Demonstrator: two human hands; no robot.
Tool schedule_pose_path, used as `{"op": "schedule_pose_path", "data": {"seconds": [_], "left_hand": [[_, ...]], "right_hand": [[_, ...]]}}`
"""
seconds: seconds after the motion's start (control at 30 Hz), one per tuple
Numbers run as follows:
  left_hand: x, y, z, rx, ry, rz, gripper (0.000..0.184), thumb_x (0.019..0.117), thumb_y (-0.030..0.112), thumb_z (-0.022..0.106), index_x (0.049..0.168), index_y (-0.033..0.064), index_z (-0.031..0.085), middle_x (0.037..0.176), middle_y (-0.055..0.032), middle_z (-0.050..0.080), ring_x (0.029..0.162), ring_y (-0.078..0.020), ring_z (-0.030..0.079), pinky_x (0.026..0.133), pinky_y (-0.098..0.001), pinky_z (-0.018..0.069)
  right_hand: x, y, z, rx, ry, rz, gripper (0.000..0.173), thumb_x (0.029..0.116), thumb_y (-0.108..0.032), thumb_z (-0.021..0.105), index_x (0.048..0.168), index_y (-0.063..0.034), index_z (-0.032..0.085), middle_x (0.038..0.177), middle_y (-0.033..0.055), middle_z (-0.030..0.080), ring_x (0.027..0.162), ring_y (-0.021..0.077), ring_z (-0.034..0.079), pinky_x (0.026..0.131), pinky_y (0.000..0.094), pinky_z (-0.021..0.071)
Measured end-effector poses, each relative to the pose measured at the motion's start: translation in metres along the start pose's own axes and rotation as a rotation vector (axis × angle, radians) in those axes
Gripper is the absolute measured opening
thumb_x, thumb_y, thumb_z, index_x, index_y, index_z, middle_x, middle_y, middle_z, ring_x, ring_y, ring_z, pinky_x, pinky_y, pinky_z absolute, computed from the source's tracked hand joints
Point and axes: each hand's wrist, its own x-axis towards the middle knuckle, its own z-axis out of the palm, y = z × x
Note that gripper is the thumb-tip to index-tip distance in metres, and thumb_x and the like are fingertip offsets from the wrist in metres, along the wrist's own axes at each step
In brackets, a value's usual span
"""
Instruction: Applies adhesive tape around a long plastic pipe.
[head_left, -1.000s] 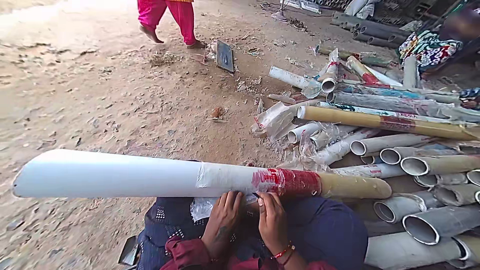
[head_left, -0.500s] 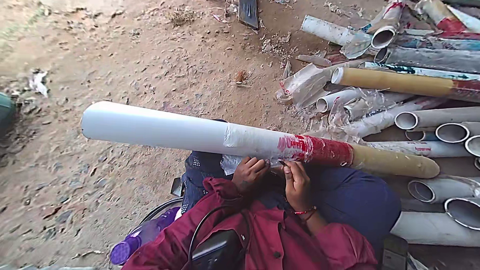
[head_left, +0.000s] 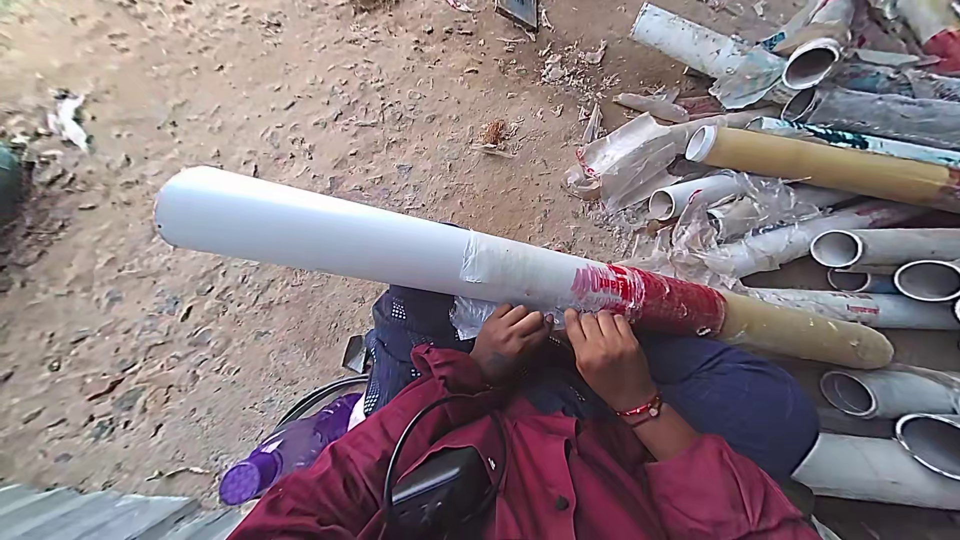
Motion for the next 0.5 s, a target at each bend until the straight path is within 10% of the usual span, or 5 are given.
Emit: {"op": "schedule_pose_path", "data": {"seconds": [0.3,0.5], "left_hand": [[-0.002,-0.004,0.001,-0.064,0.006,0.024,0.021,0.0953,0.005,0.058,0.085,0.0078,0.076,0.07,-0.0047,0.067,0.062,-0.0199,0.057,0.059,-0.0319,0.0422],[-0.005,-0.005,0.0,-0.085,-0.003,0.041,0.023,0.0959,0.005,0.055,0.087,0.0075,0.076,0.073,-0.0052,0.068,0.064,-0.0205,0.057,0.062,-0.0323,0.0429]], "right_hand": [[-0.011,-0.007,-0.005,-0.397,-0.093,-0.012,0.021,0.0948,0.007,0.049,0.095,0.0093,0.07,0.061,0.0113,0.056,0.055,0.0244,0.058,0.054,0.0355,0.0401],[-0.011,0.025,-0.027,0.02,-0.132,0.099,0.024,0.0873,0.004,0.055,0.097,0.0031,0.076,0.068,0.0144,0.067,0.061,0.0327,0.065,0.057,0.0423,0.0469]]}}
